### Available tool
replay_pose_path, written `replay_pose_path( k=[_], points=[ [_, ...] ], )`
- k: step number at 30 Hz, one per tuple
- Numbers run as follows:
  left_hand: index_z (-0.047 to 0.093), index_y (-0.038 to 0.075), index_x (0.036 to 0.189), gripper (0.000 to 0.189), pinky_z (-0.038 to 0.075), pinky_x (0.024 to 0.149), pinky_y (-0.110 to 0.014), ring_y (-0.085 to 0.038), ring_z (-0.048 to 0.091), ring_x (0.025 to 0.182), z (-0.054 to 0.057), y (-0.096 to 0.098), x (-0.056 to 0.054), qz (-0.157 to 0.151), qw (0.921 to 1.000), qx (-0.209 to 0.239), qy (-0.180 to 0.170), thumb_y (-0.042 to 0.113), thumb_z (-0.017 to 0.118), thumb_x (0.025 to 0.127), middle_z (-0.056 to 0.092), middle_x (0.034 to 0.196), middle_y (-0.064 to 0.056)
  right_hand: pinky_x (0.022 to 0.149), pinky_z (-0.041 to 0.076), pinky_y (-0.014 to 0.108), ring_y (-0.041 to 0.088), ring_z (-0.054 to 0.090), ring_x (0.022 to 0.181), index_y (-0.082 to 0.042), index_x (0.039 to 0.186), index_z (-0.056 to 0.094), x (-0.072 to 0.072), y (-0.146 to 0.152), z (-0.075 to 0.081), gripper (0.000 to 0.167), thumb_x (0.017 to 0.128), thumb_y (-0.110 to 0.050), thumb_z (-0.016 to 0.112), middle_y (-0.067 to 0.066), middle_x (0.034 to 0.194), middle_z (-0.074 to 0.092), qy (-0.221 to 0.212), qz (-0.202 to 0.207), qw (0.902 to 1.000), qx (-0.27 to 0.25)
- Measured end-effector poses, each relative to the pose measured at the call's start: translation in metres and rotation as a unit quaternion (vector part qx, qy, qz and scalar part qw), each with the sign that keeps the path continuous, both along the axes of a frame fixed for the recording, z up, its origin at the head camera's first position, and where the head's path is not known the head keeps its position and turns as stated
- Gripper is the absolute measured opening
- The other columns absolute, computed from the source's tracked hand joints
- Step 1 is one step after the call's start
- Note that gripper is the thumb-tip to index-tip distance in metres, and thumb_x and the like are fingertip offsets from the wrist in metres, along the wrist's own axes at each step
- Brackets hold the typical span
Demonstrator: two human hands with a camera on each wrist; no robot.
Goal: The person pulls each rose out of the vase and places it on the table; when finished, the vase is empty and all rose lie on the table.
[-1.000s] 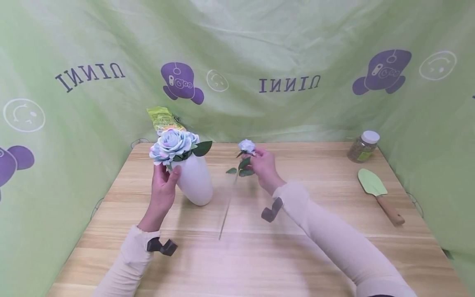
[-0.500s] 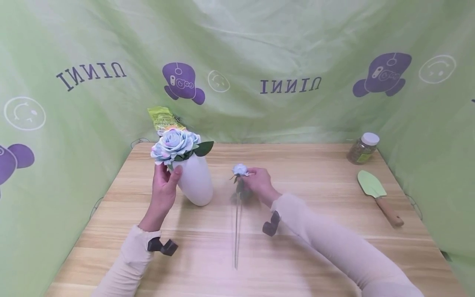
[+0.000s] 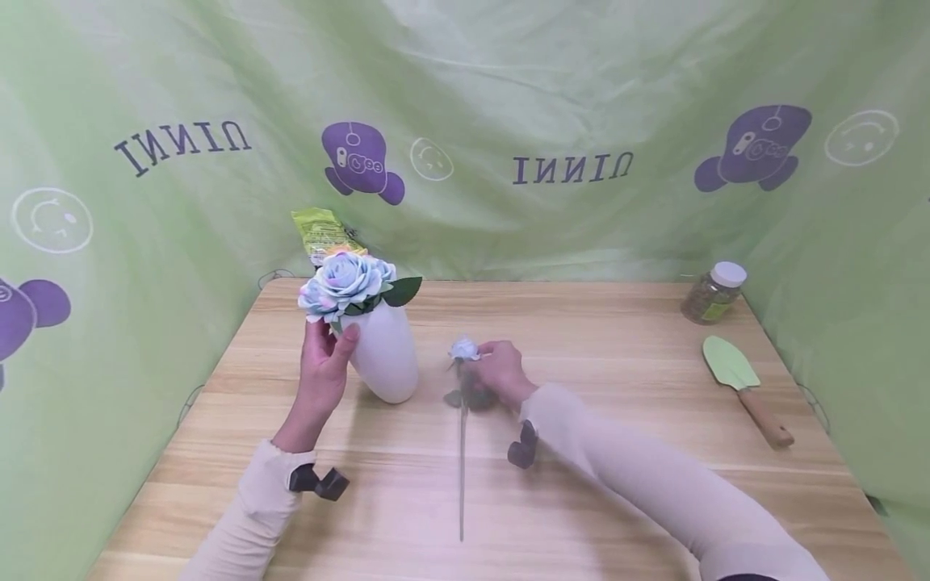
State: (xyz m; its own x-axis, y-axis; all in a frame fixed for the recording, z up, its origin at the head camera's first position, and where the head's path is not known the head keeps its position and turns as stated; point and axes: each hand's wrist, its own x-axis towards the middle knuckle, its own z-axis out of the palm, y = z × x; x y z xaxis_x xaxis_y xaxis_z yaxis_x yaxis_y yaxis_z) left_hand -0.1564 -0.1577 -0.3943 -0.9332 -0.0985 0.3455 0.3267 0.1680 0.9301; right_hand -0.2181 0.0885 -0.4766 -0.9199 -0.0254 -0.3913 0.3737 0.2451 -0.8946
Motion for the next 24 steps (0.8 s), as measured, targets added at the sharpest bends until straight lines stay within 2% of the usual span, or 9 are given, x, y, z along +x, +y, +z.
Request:
replay_pose_path(
  k=[5,11,15,20,24],
  points=[
    [0.026,0.015,0.154,0.067,0.034,0.116,-0.053,-0.025,0.039,0.139,-0.0007,0.0006,-0.0003,0.0,1.0,-0.003,-0.005,0.017,0.06,0.096,0.038,0.155,-0.005,0.048,0.054,0.022,0.006,0.06,0.05,0.003,0.125,0.062,0.0007,-0.0018,-0.0005,0.044,0.084,-0.001,0.076,0.008,0.083,0.07,-0.001,0.007,0.9998,0.018],
    [0.026,0.016,0.154,0.067,0.035,0.116,-0.053,-0.025,0.04,0.139,-0.0009,0.0011,-0.0015,0.0,1.0,0.001,-0.002,0.017,0.06,0.097,0.038,0.155,-0.004,0.051,0.056,0.024,0.007,0.063,0.053,0.004,0.126,0.062,0.0007,-0.0038,0.0026,0.044,0.085,-0.002,0.076,0.024,0.111,0.071,0.002,0.015,0.9995,0.028],
    [0.026,0.016,0.154,0.067,0.037,0.114,-0.054,-0.025,0.04,0.138,-0.0004,0.0014,-0.0015,-0.002,1.0,0.001,-0.007,0.018,0.061,0.097,0.038,0.155,-0.004,0.053,0.057,0.024,0.007,0.065,0.053,0.005,0.128,0.06,0.0011,-0.0047,0.0024,0.047,0.084,-0.001,0.076,0.029,0.121,0.067,-0.003,0.009,0.9994,0.032],
    [0.025,0.017,0.155,0.068,0.037,0.114,-0.054,-0.025,0.04,0.138,-0.0004,0.0008,-0.0003,0.001,1.0,0.001,-0.006,0.019,0.061,0.096,0.037,0.155,-0.004,0.055,0.057,0.024,0.008,0.064,0.053,0.005,0.13,0.058,0.0013,-0.0044,0.0023,0.05,0.084,-0.003,0.076,0.03,0.121,0.067,-0.01,0.013,0.9994,0.032],
    [0.025,0.018,0.155,0.068,0.036,0.114,-0.054,-0.025,0.039,0.139,-0.0008,0.0006,-0.0002,-0.004,1.0,0.0,0.001,0.018,0.061,0.097,0.037,0.156,-0.003,0.055,0.058,0.026,0.01,0.065,0.053,0.004,0.128,0.059,0.001,-0.0016,0.0031,0.047,0.085,-0.007,0.077,0.028,0.115,0.069,-0.013,0.013,0.9993,0.034]
  ],
)
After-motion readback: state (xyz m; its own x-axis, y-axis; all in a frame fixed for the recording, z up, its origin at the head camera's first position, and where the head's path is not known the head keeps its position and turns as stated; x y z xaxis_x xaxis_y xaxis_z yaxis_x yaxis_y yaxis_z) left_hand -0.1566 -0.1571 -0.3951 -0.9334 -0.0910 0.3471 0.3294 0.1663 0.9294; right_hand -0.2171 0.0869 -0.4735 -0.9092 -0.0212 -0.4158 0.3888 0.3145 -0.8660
